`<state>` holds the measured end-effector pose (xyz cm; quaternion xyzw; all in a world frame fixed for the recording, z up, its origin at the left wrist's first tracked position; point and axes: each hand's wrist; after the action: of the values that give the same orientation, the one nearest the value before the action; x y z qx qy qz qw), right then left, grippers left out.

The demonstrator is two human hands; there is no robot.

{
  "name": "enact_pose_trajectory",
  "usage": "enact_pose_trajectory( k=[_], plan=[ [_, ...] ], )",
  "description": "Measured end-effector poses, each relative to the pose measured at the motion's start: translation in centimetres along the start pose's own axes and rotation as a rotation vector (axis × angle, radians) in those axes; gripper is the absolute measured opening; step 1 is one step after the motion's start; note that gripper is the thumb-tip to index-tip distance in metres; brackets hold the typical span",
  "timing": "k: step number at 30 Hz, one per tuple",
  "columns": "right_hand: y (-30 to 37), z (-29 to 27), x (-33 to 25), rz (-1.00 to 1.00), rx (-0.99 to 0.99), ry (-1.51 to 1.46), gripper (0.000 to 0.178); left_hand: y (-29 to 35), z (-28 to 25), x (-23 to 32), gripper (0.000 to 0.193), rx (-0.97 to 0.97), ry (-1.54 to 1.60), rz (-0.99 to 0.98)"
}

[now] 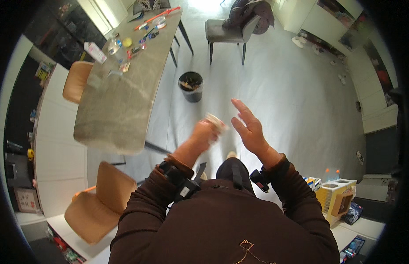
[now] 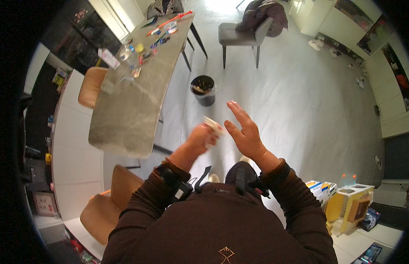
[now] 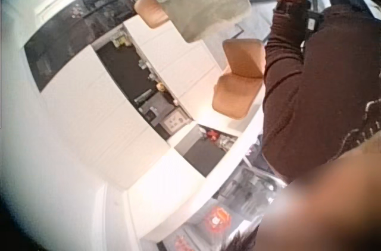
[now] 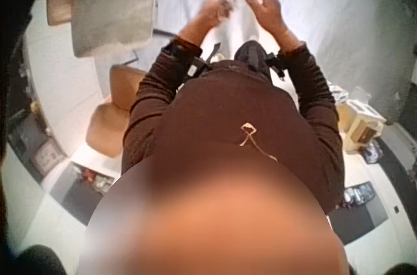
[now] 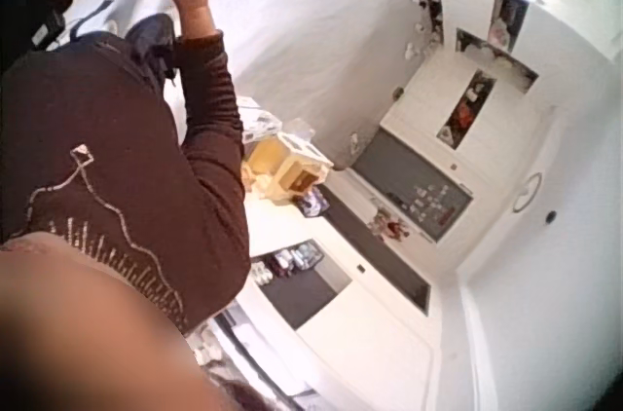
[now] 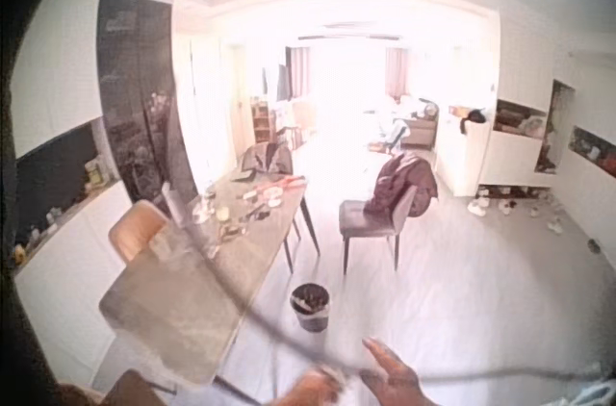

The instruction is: The person scrubs a long black cutting board with a steel wool pad under running water in a kitchen sink, repeatedly rinsing and scrubbing both sides. They then rinse their hands and dry them with a paper towel.

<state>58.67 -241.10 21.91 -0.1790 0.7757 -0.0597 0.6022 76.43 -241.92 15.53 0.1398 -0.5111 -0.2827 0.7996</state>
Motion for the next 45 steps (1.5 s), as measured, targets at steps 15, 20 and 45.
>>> enact_pose_trajectory(
  k=[15, 20, 45],
  plan=[
    [-33.5, 0.7, 14.8, -0.190, -0.626, 0.219, 0.048, -18.1, -9.6, 14.8, 0.036, 0.428, 0.138, 0.134],
    [-48.7, 3.9, 18.3, -0.247, -0.527, 0.224, 0.069, -16.0, -17.9, 15.0, 0.058, 0.656, 0.341, 0.185],
    [-111.2, 48.8, 37.1, -0.192, -0.824, 0.728, 0.100, -29.5, -19.3, 28.1, 0.039, 1.710, 1.093, 0.078]
  ],
)
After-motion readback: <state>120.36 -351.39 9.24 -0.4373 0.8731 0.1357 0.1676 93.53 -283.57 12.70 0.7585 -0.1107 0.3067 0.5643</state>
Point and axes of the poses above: each hand's wrist, its own y-axis away from the middle knuckle, its own z-axis out of the palm, x = y × z, and after that the axes turned 5 degrees about -y, right-handed
